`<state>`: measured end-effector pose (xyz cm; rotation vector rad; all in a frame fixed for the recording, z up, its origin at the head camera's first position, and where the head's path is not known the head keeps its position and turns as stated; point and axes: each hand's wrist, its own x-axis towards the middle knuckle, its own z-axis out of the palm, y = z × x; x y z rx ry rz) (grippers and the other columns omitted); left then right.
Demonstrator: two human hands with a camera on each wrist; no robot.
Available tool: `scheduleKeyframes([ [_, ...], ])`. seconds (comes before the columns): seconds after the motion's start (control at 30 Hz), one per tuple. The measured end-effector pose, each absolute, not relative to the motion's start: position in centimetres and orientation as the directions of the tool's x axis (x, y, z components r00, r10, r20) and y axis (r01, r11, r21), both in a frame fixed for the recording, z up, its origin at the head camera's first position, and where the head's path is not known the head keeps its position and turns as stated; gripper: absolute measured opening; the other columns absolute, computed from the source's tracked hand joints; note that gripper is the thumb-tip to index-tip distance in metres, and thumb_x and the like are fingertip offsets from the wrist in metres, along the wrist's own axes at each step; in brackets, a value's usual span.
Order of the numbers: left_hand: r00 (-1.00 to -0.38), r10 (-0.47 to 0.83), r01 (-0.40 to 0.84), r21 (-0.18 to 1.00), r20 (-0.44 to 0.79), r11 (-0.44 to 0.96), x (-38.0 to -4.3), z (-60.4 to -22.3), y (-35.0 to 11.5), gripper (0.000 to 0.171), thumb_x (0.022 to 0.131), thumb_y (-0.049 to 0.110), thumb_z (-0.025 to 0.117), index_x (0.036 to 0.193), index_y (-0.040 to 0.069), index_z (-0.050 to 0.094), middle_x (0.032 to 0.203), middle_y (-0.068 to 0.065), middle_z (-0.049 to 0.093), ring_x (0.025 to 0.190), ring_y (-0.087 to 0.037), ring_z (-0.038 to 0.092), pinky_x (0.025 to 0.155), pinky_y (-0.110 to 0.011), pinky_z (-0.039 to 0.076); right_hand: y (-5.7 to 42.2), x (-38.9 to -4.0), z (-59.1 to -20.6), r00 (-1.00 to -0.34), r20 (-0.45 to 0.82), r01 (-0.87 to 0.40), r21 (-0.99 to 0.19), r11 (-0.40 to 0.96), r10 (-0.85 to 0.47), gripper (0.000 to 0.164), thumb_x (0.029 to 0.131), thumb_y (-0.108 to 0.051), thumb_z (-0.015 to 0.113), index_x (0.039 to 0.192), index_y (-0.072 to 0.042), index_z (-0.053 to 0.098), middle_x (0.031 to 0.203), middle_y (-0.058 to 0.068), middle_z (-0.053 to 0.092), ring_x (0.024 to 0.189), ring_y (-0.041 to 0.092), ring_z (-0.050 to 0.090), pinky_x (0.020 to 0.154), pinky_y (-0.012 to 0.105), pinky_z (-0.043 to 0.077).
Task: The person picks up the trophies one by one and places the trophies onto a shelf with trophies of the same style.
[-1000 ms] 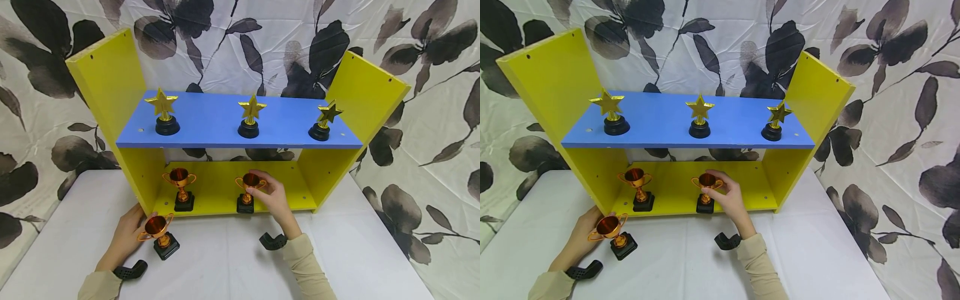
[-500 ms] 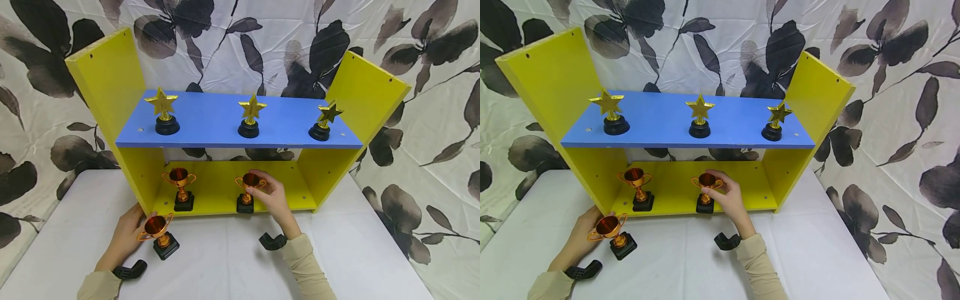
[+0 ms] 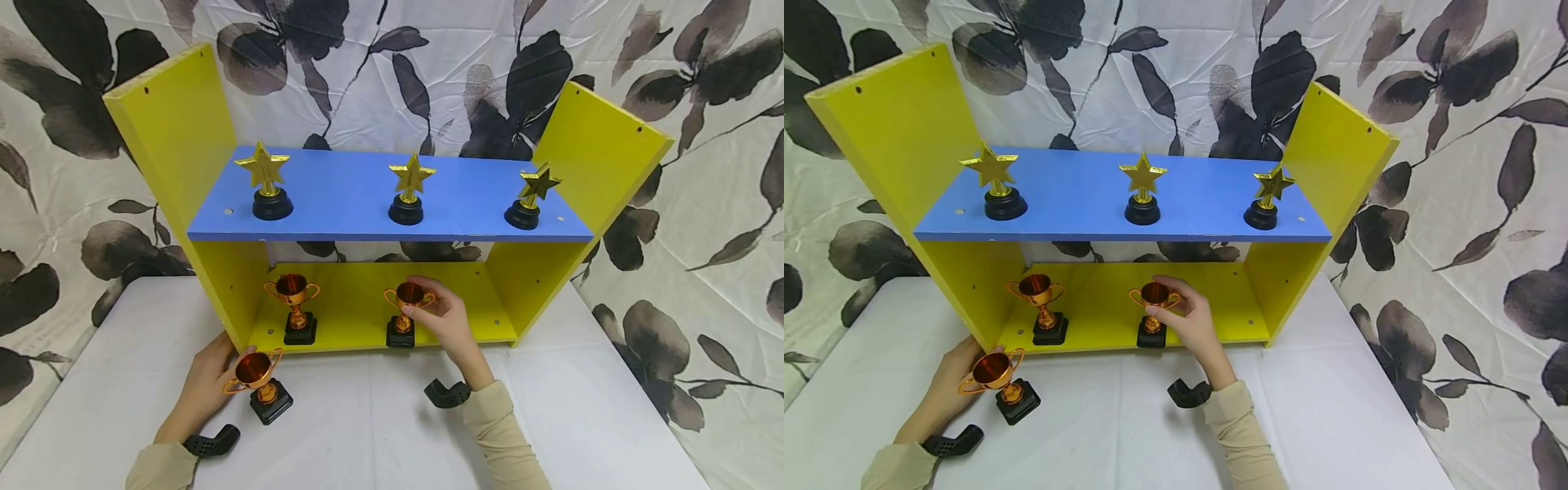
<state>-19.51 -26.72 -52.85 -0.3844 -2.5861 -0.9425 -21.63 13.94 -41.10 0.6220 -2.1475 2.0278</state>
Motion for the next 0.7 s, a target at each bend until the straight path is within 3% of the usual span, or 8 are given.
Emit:
scheduleKeyframes([
  [0.33, -0.89, 0.138, 0.385, 0.551, 0.435, 0.741, -19.6, -52.9, -26.7, 0.052, 0.098, 0.025, 0.062, 0.135, -0.01, 0.051, 0.132, -0.027, 0.055, 0.121, -0.049, 0.05, 0.096, -0.071, 0.039, 15.0, -22.8, -42.5, -0.884, 0.425, -0.433, -0.901, -0.004, -0.196, 0.044, 0.088, 0.0, 0.071, 0.131, -0.003, 0.061, 0.13, 0.013, 0.062, 0.114, 0.025, 0.058, 0.094, 0.032, 0.053],
  [0.7, -0.893, 0.135, 0.38, 0.558, 0.43, 0.737, -19.6, -52.9, -26.8, 0.053, 0.098, 0.025, 0.062, 0.136, -0.009, 0.05, 0.133, -0.027, 0.054, 0.122, -0.049, 0.05, 0.096, -0.071, 0.039, 14.6, -22.2, -41.5, -0.839, 0.527, -0.529, -0.848, -0.02, -0.134, 0.033, 0.089, 0.009, 0.065, 0.122, 0.006, 0.063, 0.126, 0.023, 0.06, 0.109, 0.025, 0.058, 0.093, 0.028, 0.052],
])
